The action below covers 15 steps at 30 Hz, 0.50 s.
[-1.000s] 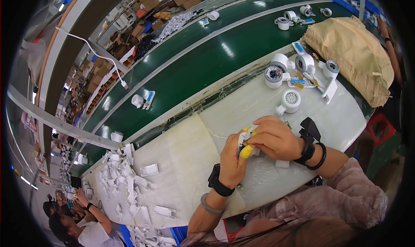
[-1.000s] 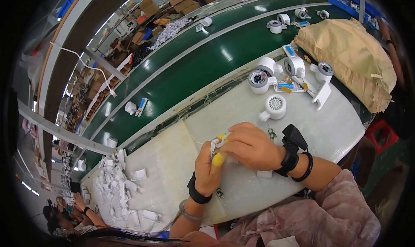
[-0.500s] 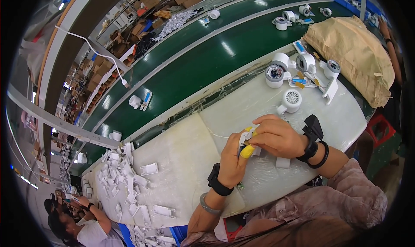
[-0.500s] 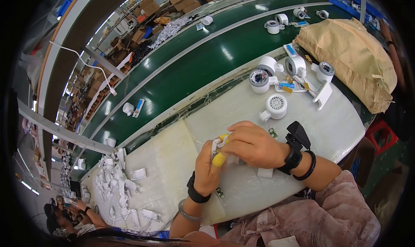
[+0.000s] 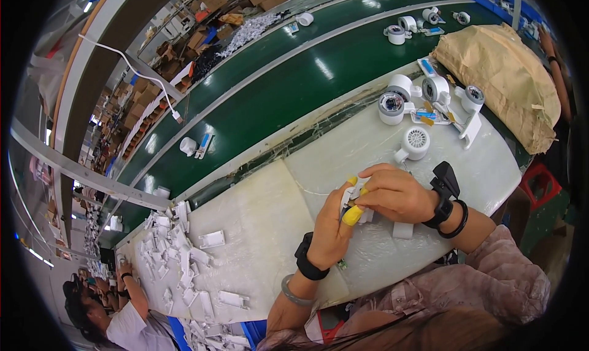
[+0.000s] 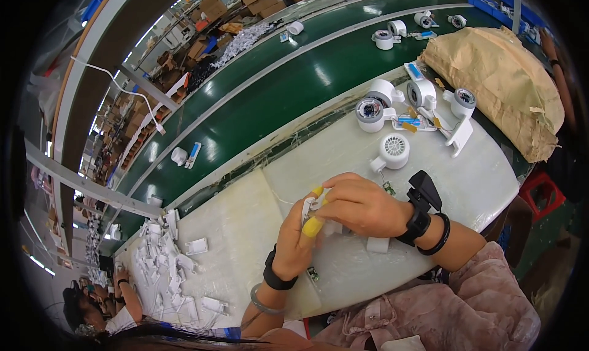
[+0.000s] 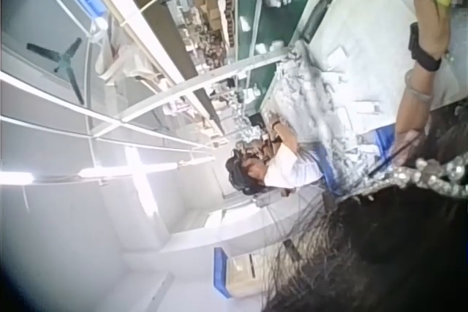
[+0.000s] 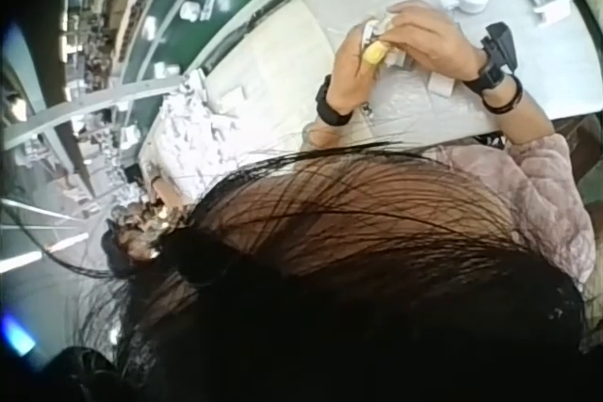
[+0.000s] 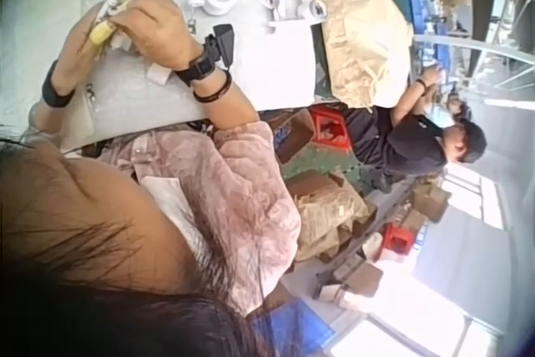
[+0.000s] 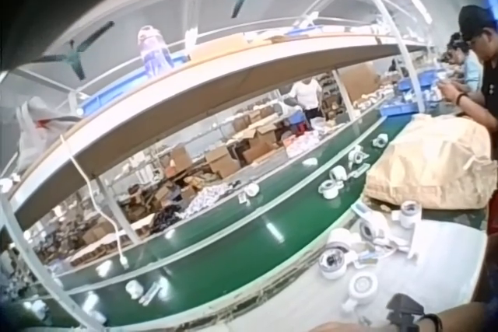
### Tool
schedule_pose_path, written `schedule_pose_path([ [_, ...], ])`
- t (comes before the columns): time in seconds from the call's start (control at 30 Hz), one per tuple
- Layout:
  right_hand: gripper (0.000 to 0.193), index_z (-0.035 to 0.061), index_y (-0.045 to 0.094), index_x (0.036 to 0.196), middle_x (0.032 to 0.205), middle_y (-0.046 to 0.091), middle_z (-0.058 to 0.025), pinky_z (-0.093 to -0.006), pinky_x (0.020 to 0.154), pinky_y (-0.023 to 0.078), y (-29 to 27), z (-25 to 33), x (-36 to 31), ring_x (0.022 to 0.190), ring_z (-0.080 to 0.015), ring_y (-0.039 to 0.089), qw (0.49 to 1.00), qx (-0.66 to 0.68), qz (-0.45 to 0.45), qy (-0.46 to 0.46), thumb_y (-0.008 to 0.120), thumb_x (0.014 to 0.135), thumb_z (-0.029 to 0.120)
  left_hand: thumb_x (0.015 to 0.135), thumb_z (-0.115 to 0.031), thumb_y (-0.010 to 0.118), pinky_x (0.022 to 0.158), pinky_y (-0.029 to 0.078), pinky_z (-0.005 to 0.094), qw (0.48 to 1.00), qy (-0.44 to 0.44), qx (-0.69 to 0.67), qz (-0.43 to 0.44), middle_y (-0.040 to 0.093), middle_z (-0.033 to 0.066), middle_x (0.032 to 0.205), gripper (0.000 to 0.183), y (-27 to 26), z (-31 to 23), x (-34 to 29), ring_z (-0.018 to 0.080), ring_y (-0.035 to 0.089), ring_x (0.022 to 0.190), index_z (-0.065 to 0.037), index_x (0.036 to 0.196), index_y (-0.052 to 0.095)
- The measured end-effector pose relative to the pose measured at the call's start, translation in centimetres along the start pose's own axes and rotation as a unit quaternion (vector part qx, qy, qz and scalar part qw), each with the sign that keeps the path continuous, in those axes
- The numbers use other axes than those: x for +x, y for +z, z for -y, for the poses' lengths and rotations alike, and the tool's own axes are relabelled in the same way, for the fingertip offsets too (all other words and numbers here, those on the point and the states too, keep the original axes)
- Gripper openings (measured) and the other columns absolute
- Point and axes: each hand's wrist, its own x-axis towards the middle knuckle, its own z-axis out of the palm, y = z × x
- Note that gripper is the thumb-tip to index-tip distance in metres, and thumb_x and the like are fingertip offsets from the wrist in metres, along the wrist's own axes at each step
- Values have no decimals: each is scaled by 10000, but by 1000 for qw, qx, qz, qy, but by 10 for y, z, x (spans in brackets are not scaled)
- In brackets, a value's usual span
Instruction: The person picks up a white plastic housing and a battery, fits the battery into the housing, and connects the wires by hand. They then attach a white fan component to the housing and place the assembled unit onto the conveyor belt.
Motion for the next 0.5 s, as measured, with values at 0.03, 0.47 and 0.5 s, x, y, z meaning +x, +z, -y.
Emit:
schedule_pose_path([
  [0.03, 234, 52, 646, 947, 860, 604, -81, -421, 879, 511, 0, 0, 0, 838, -278, 619, 1000, 1, 0, 0, 721, 725, 32, 952, -129, 521, 652, 466, 261, 999, -12, -32, 22, 522, 93, 1031, 456, -1, -1, 1, 160, 544, 758, 9, 1368, 395],
  [0.47, 233, 29, 641, 941, 905, 610, -98, -412, 853, 519, -2, 1, 1, 955, -326, 618, 999, 11, 31, 37, 733, 729, -1, 1015, -267, 421, 486, 408, 198, 988, -20, -134, 69, 485, 2, 726, 266, 0, -12, 3, 56, 458, 579, -33, 1125, 483],
  [0.5, 227, 32, 642, 943, 913, 611, -97, -405, 854, 515, -1, 1, 1, 982, -328, 614, 999, 18, 27, 44, 728, 736, -1, 1015, -267, 421, 486, 408, 198, 988, -21, -137, 67, 485, 2, 726, 266, 1, -12, 4, 56, 458, 579, -33, 1125, 483],
])
